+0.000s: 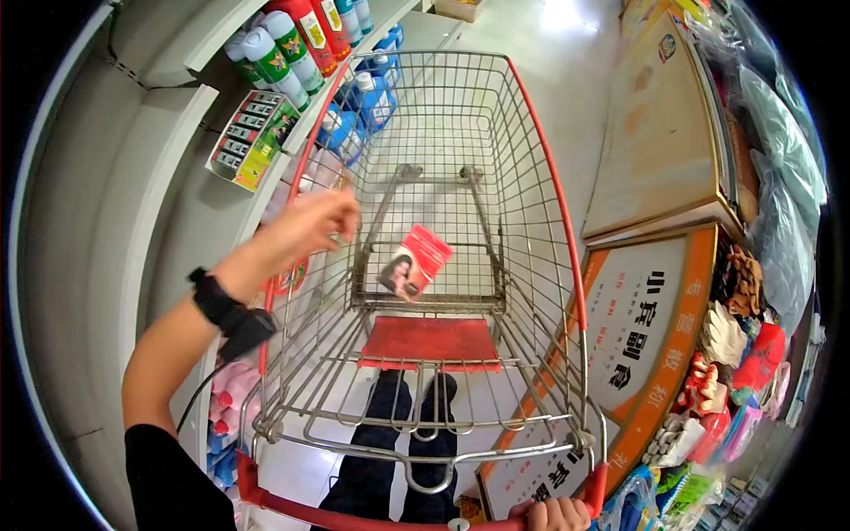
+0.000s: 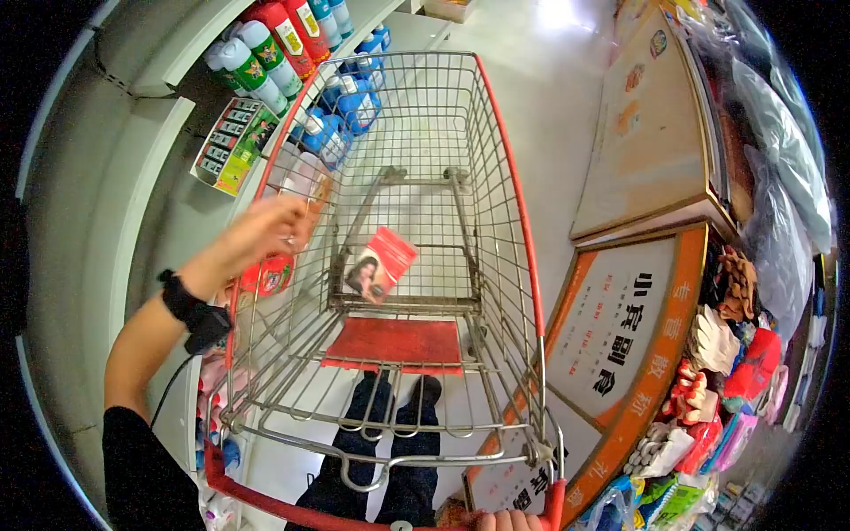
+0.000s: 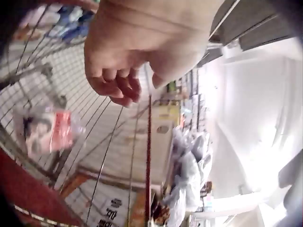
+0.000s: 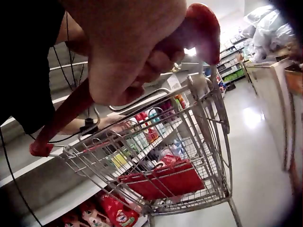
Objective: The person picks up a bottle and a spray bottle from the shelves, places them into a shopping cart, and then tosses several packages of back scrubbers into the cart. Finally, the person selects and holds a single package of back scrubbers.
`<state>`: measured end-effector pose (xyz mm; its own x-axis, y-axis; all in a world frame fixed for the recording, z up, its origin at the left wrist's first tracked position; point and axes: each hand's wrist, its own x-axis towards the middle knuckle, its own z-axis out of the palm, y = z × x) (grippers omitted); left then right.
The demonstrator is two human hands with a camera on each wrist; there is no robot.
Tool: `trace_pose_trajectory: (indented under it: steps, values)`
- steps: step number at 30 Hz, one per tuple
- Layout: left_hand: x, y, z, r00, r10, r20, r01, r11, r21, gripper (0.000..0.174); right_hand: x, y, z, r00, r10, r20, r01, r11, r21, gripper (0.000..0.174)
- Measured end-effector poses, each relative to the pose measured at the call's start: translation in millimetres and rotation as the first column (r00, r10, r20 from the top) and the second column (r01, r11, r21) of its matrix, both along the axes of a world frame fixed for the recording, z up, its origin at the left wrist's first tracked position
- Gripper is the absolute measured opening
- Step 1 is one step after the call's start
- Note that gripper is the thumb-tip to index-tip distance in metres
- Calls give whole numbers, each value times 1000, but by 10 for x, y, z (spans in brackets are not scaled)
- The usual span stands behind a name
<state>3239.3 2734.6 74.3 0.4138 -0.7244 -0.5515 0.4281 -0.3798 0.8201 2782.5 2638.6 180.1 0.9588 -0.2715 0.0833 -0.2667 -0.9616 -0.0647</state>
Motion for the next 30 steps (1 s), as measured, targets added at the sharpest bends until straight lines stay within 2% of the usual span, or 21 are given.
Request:
trace_pose_trajectory:
  steps: [1,2,4,7,8,10,13,16,19,23,26,29,30]
  values:
    - [83,108,264,988,61,140,-57,998,-28,24,-25,3,-5,1000,4,-7,-4,1000,8,34]
    - [276,323,224,929,144,342,-124,989,-78,22,-47,19,-10,1000,-4,-21,5,1000,18,32]
    - [652,800,45,794,150,589,-199,980,19,21,-81,15,23,999,-3,-45,5,1000,24,32]
    - [1168,1453,-570,713,106,693,-306,936,172,18,-102,40,-8,998,-15,-54,19,997,77,34]
    - [1257,1575,-688,602,-32,798,-308,913,268,19,-127,46,-4,997,-14,-79,22,994,105,35]
    - [1395,1773,-944,344,-327,880,-345,828,442,32,5,80,73,990,-50,-131,69,987,145,31]
    - [1649,1969,-1233,-127,-466,876,-268,866,422,58,126,60,160,977,-38,-211,69,988,139,26]
    - [1823,1948,-1321,81,-546,834,-316,779,541,66,231,32,200,973,-45,-227,84,983,166,23]
    - [1942,1921,-1356,283,-644,711,-278,654,703,63,297,-8,213,974,-48,-220,91,977,192,25]
    - [1971,1773,-1360,360,-640,679,-333,591,734,44,202,-34,221,963,-85,-255,141,968,208,26]
    - [2036,1774,-1440,323,-623,713,-357,617,701,29,277,-80,216,964,-81,-254,133,972,196,26]
    - [2020,1961,-1558,310,-604,734,-365,638,679,24,300,-104,202,969,-68,-238,112,978,178,25]
    - [1973,2102,-1596,349,-535,769,-362,680,637,25,272,-89,203,971,-63,-230,103,981,165,25]
